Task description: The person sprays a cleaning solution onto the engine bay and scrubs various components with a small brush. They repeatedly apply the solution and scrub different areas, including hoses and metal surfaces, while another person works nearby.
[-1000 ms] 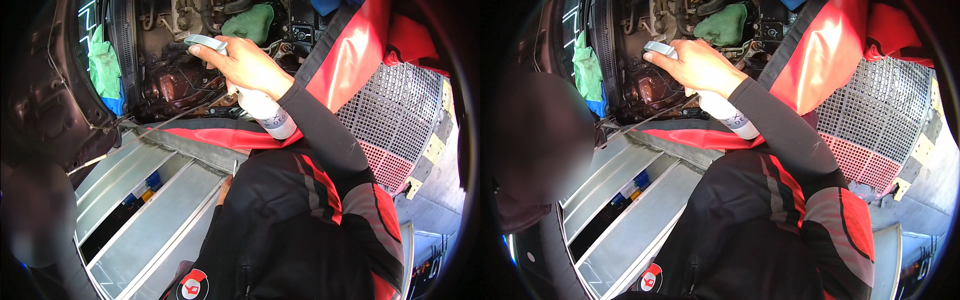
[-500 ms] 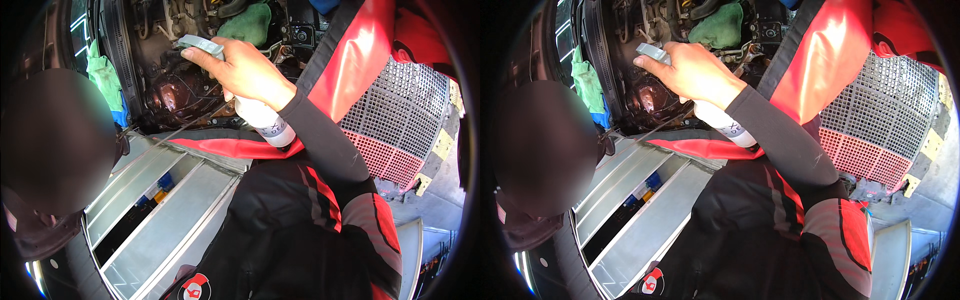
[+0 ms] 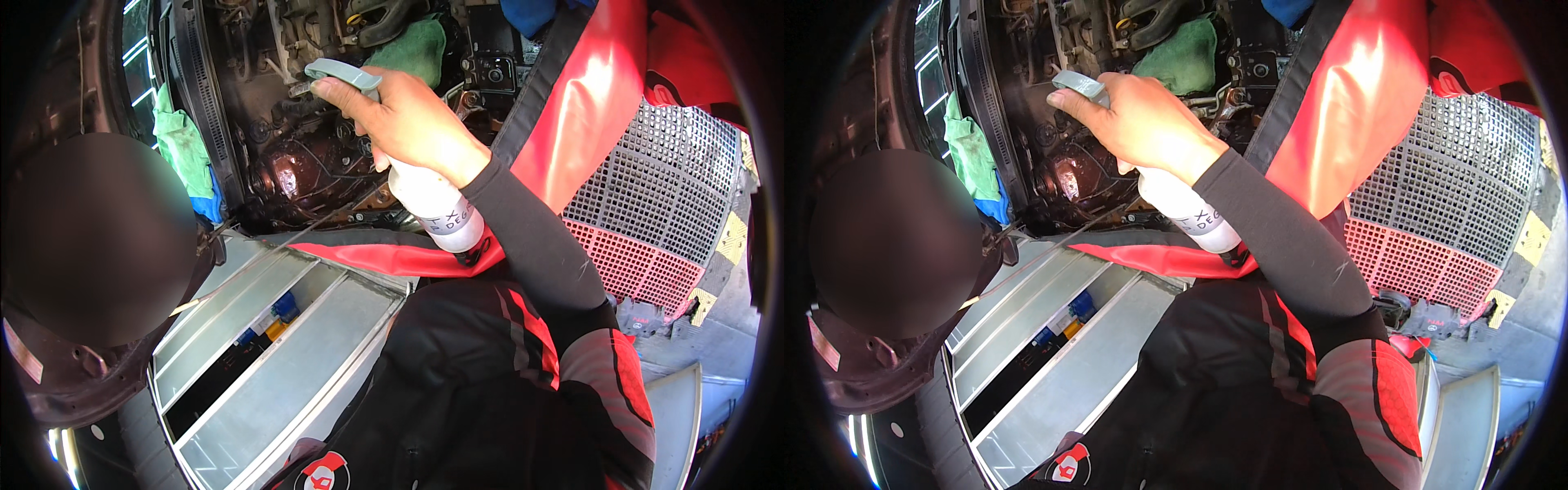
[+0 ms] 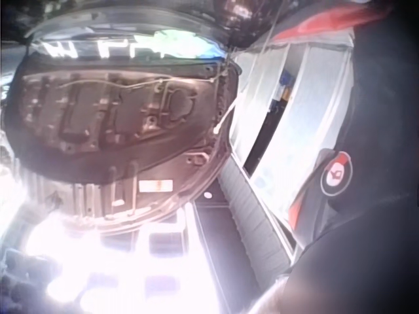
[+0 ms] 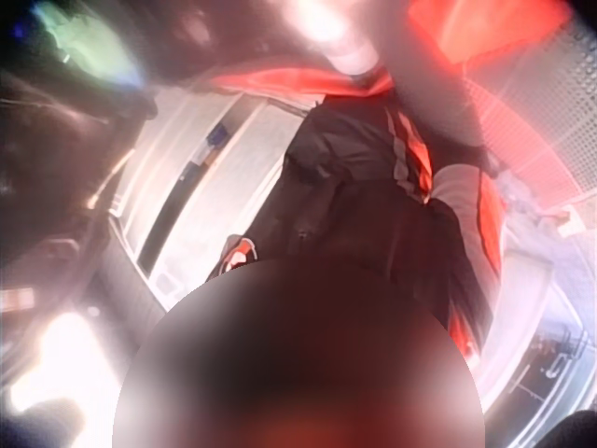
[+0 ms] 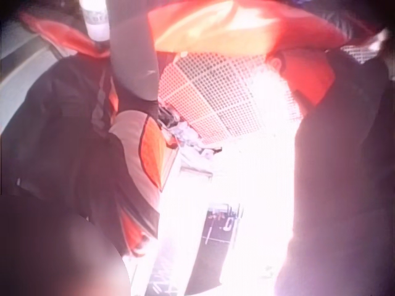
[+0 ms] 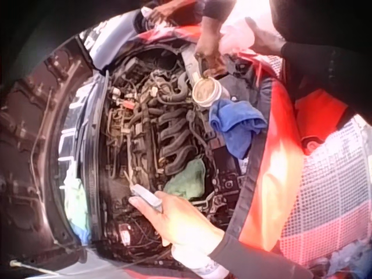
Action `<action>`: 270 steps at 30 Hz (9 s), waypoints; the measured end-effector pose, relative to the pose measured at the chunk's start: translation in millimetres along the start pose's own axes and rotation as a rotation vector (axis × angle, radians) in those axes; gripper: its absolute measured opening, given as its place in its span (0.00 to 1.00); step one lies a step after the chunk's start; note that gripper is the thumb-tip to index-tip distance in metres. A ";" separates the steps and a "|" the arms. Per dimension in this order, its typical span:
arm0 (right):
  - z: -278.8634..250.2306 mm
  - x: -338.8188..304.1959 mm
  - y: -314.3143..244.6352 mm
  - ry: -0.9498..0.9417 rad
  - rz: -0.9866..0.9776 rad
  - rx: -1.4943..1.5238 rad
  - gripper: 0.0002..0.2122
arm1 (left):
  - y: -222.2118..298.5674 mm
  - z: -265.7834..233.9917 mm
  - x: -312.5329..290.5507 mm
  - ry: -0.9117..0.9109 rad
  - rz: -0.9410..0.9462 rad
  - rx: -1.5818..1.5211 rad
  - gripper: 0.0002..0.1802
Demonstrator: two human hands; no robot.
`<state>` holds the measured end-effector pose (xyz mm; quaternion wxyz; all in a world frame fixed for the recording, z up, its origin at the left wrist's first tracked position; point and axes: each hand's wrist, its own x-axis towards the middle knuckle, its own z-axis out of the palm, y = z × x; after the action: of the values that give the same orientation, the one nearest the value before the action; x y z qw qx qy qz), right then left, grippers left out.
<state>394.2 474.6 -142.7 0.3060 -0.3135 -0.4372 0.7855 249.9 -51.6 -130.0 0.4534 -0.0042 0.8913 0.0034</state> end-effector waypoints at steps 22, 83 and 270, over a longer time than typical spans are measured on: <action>9.3 -5.6 -21.1 0.122 -0.095 -0.027 0.29 | -3.2 6.3 19.0 -0.010 0.034 -0.012 0.27; 81.4 -117.6 -42.2 -0.400 -0.318 -0.742 0.23 | -156.6 237.6 176.9 -0.035 0.444 -0.406 0.29; 0.7 -78.1 -12.2 -0.556 -0.077 -0.939 0.33 | -120.9 226.6 133.1 -0.019 0.256 -0.549 0.24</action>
<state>444.3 420.6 -114.1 0.0349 -0.1808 -0.8164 0.5474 356.0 -170.9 -371.3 0.4395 -0.0142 0.8460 0.3014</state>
